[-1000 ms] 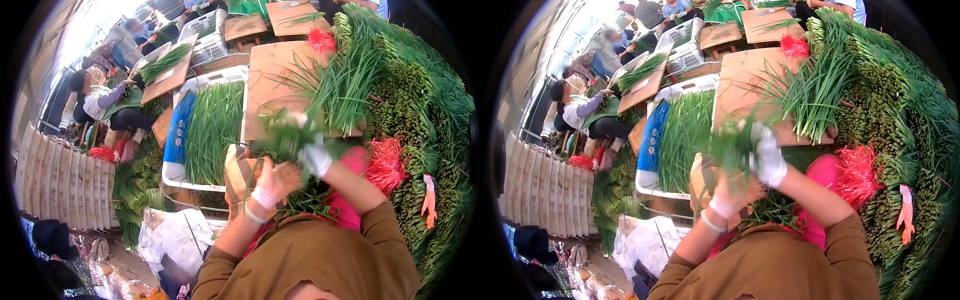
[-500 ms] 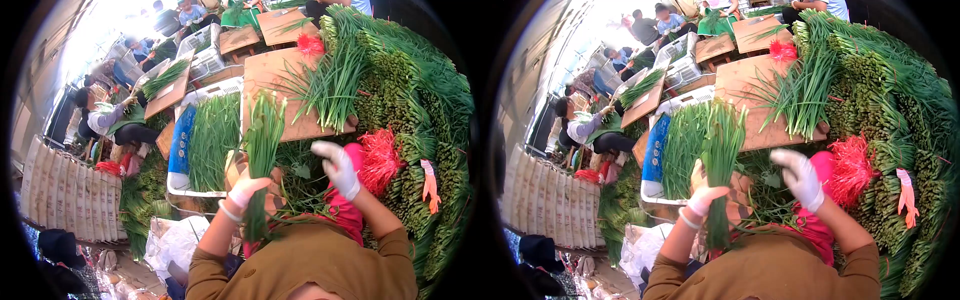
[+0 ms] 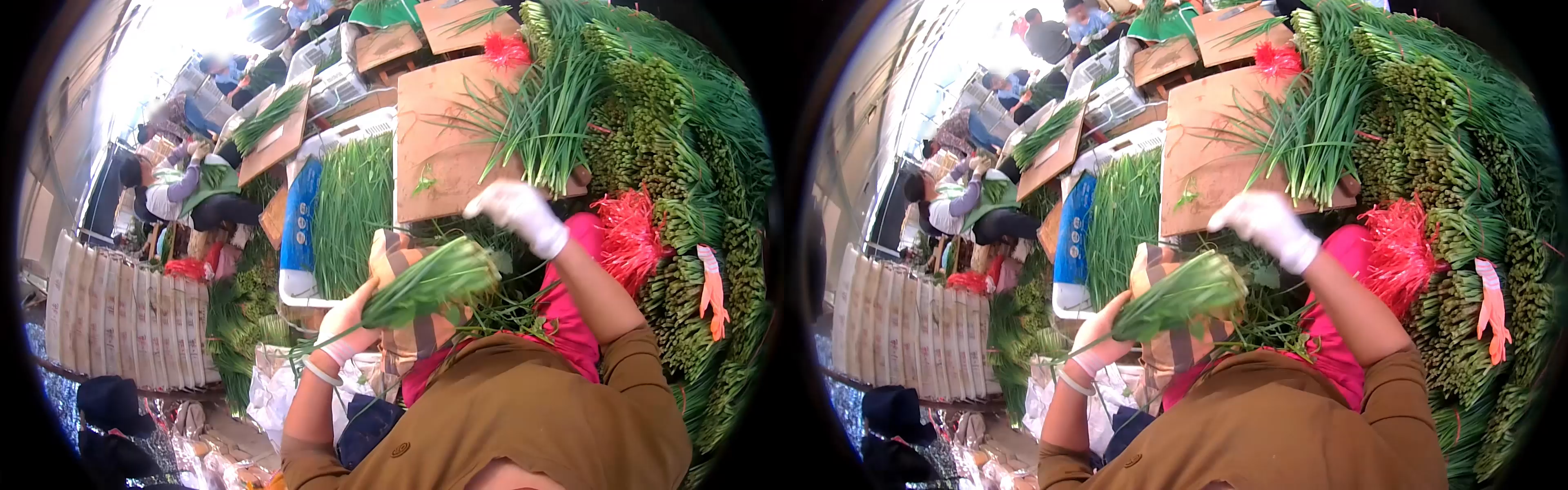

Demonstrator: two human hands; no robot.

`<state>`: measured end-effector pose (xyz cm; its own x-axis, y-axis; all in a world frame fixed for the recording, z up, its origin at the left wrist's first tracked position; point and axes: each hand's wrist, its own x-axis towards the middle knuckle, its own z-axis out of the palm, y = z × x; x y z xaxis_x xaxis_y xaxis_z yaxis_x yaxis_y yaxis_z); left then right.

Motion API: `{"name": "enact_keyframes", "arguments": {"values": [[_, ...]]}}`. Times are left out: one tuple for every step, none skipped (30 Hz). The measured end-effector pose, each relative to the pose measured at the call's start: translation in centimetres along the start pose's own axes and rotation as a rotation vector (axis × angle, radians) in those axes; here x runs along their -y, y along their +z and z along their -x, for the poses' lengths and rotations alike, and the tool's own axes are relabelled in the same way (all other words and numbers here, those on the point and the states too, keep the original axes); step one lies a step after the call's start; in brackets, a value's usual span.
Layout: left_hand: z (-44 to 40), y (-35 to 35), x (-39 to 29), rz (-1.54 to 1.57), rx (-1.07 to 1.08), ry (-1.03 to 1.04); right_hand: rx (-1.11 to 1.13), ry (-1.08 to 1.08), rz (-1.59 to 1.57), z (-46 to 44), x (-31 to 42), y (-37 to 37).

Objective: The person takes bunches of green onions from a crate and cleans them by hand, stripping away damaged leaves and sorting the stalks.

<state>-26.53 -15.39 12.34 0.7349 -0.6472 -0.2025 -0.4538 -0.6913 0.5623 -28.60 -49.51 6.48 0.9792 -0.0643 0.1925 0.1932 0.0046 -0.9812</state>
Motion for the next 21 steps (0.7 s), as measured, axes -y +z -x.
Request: {"name": "enact_keyframes", "arguments": {"values": [[0.3, 0.3, 1.6, 0.014, -0.004, 0.003, -0.091, -0.495, 0.316, -1.1, -0.7, -1.8], [0.9, 0.4, 2.4, 0.166, -0.068, -0.107, -0.271, -0.200, -0.247, -0.6, 0.0, -2.5], [1.2, 0.1, 1.8, 0.151, -0.089, -0.125, -0.332, -0.109, -0.246, -0.2, 0.8, -2.9], [1.5, 0.8, 3.2, 0.310, -0.095, -0.166, -0.391, -0.016, -0.249, 0.2, 1.6, -3.3], [1.5, 1.6, 4.6, 0.469, -0.102, -0.197, -0.448, 0.076, -0.258, 0.5, 2.4, -3.8], [1.7, 2.0, 3.6, 0.627, -0.134, -0.215, -0.392, 0.105, -0.174, 1.1, 3.2, -2.4], [1.6, 2.4, 3.5, 0.667, -0.131, -0.207, -0.340, 0.134, -0.088, 1.7, 3.7, -1.1], [1.3, 2.8, 3.5, 0.708, -0.126, -0.197, -0.250, 0.098, 0.059, 2.4, 4.0, 0.7], [1.2, 3.2, 3.4, 0.749, -0.121, -0.189, -0.149, 0.070, -0.017, 3.0, 3.7, 2.1], [0.9, 3.6, 3.1, 0.756, -0.110, -0.220, -0.130, -0.130, 0.112, 3.1, 3.1, 3.8], [0.8, 4.1, 2.7, 0.747, -0.149, -0.197, -0.053, -0.012, 0.270, 3.9, 3.7, 4.3], [0.7, 4.6, 2.3, 0.737, -0.187, -0.171, -0.002, 0.071, 0.451, 3.7, 4.7, 5.0], [0.5, 5.1, 1.7, 0.726, -0.224, -0.144, 0.049, 0.155, 0.631, 3.6, 5.2, 5.6], [0.3, 5.4, 0.7, 0.798, -0.228, -0.163, -0.014, 0.011, 0.625, 3.4, 4.5, 6.3], [0.1, 6.2, 0.9, 0.780, -0.250, -0.152, -0.078, -0.132, 0.617, 3.2, 3.1, 7.1], [0.1, 7.3, 1.7, 0.762, -0.270, -0.142, -0.142, -0.245, 0.667, 2.7, 1.4, 7.8], [0.0, 8.4, 2.5, 0.746, -0.290, -0.134, -0.075, -0.204, 0.702, 2.6, 0.0, 8.2], [-0.3, 8.9, 2.7, 0.585, -0.342, -0.084, -0.007, -0.166, 0.737, 2.3, -0.9, 8.4], [-0.5, 9.2, 2.9, 0.541, -0.340, -0.114, 0.062, -0.131, 0.771, 2.1, -1.5, 8.6], [-0.6, 9.4, 3.0, 0.495, -0.340, -0.146, 0.107, -0.117, 0.691, 2.8, -1.8, 9.1], [-0.7, 9.4, 3.0, 0.449, -0.340, -0.180, 0.218, -0.380, 0.546, 3.4, -2.2, 9.4]]}}
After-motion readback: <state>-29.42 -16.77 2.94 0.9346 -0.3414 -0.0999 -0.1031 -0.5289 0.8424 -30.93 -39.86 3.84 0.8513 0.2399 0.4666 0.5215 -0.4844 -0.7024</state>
